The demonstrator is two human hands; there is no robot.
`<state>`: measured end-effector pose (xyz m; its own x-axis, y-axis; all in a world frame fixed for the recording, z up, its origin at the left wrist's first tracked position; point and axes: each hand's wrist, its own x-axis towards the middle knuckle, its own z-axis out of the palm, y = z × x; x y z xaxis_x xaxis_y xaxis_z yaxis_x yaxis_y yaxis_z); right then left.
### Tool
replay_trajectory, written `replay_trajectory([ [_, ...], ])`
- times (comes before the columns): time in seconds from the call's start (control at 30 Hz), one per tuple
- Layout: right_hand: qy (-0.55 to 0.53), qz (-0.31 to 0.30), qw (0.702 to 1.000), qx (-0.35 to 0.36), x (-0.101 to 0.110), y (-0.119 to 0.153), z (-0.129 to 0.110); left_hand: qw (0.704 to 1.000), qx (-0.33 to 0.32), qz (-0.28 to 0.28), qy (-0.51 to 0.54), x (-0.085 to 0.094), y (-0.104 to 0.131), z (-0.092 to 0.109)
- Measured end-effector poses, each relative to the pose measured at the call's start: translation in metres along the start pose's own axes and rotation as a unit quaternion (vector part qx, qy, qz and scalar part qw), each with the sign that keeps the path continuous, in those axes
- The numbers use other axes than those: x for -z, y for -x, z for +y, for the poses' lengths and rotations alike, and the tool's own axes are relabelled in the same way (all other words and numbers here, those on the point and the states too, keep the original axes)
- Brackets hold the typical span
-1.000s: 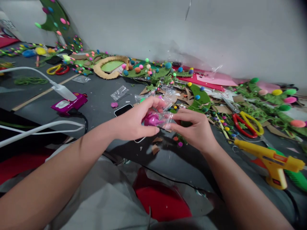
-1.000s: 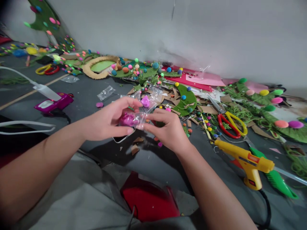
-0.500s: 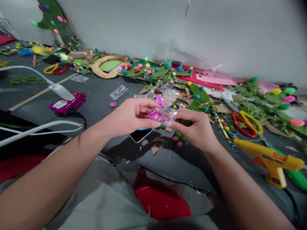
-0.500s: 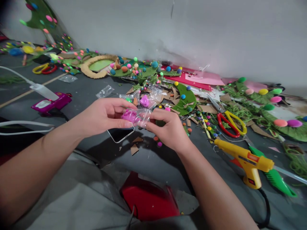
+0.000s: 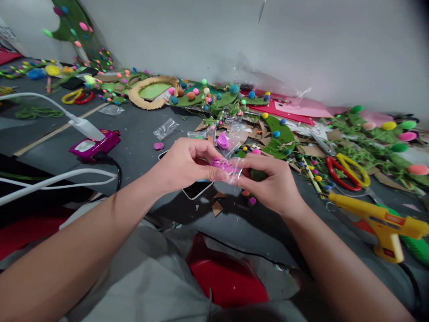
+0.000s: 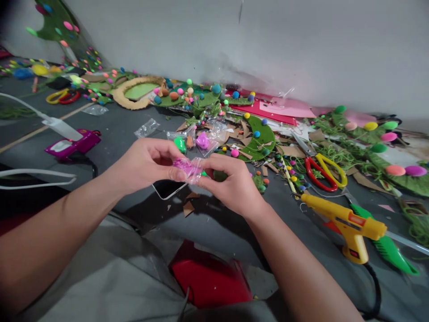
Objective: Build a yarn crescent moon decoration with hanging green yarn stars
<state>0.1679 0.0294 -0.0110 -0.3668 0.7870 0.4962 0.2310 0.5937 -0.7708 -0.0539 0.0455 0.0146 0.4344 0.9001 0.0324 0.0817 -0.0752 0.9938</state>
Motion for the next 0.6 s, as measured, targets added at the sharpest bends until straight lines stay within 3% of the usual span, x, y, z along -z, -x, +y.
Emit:
replay_trajectory([
  [0.3, 0.049, 0.006, 0.999, -0.01, -0.0014, 0.0003, -0.0062, 0.999, 0.039, 0.001, -0.006, -0.0036, 0.0007, -0.0007],
  [0.6, 0.03, -0.004, 0.999, -0.022, 0.0016, -0.0024, -0.0055, 0.999, 0.018, 0.04, -0.009, -0.0082, 0.0001, 0.0031],
])
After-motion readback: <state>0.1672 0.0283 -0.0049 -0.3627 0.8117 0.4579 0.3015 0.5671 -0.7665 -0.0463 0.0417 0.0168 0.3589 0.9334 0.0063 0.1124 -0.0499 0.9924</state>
